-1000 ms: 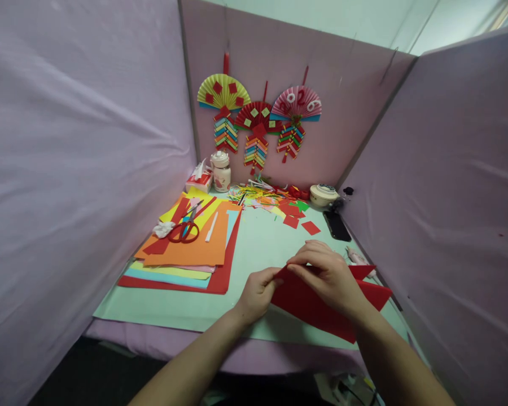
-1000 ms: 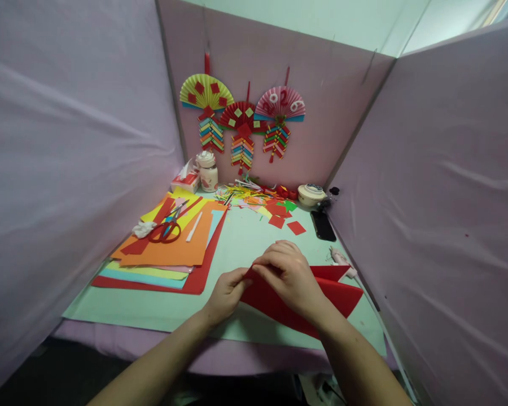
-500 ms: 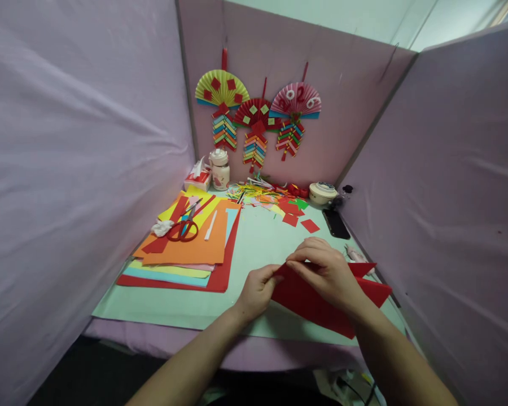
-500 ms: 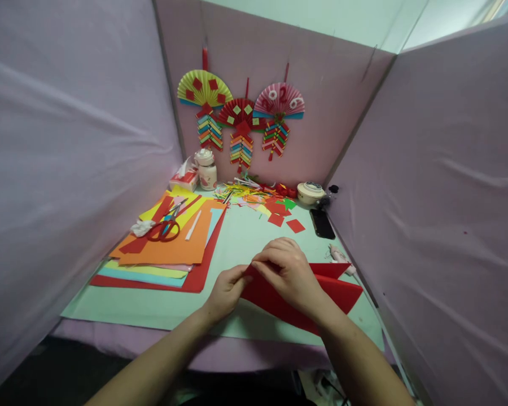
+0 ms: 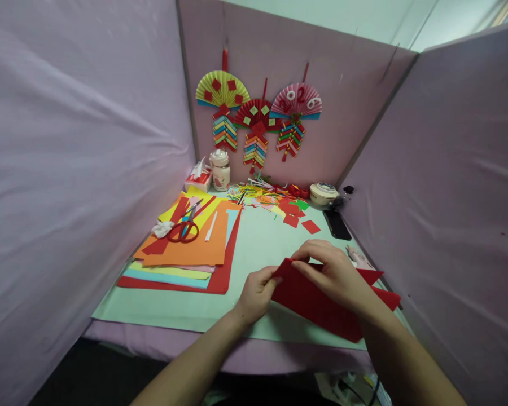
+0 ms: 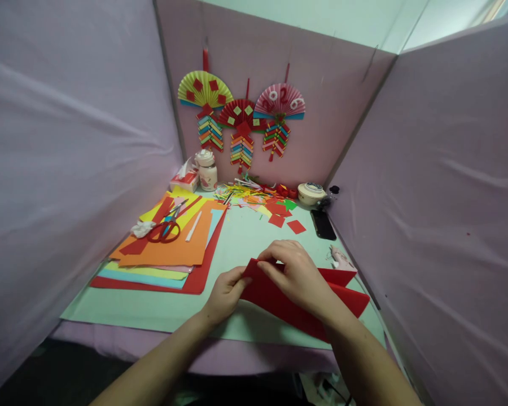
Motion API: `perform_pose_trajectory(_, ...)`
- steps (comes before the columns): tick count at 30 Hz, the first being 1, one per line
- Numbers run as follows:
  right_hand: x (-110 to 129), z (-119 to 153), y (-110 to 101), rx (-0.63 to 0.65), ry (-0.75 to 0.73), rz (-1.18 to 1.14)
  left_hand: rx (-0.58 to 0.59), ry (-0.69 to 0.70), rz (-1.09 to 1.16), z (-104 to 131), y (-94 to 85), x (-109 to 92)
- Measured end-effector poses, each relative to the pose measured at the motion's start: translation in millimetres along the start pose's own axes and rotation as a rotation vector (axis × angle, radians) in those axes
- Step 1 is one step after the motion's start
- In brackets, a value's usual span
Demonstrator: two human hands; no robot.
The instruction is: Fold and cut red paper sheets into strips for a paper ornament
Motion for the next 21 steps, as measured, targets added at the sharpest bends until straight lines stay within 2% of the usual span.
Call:
perform_pose_trajectory(7, 1, 0, -1, -0.011, -0.014, -0.009, 0.001, 0.001, -0.004, 0, -0.3, -4)
perform_pose_trajectory(12, -5, -2, -6, -0.004, 0.033, -0.067, 0.014, -0.022, -0.012, 1, 2.2, -11)
perform_pose_trajectory(17, -27, -4, -11, 0.022, 0.126, -0.175, -0.018, -0.161, 0.017, 3, 4.7, -14)
perform_pose_trajectory(21, -40, -4, -10, 0.029, 0.180, -0.205, -0.013, -0.249, 0.146, 6, 8.7, -14)
Point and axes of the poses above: each hand's wrist, its own z-axis away from the middle knuckle, its own y-axis out of the palm, x = y × z, the point moved 5 cm from there along -z, towards the middle knuckle, and after that the axes turned 4 degrees about -y, right-handed, at the moved point
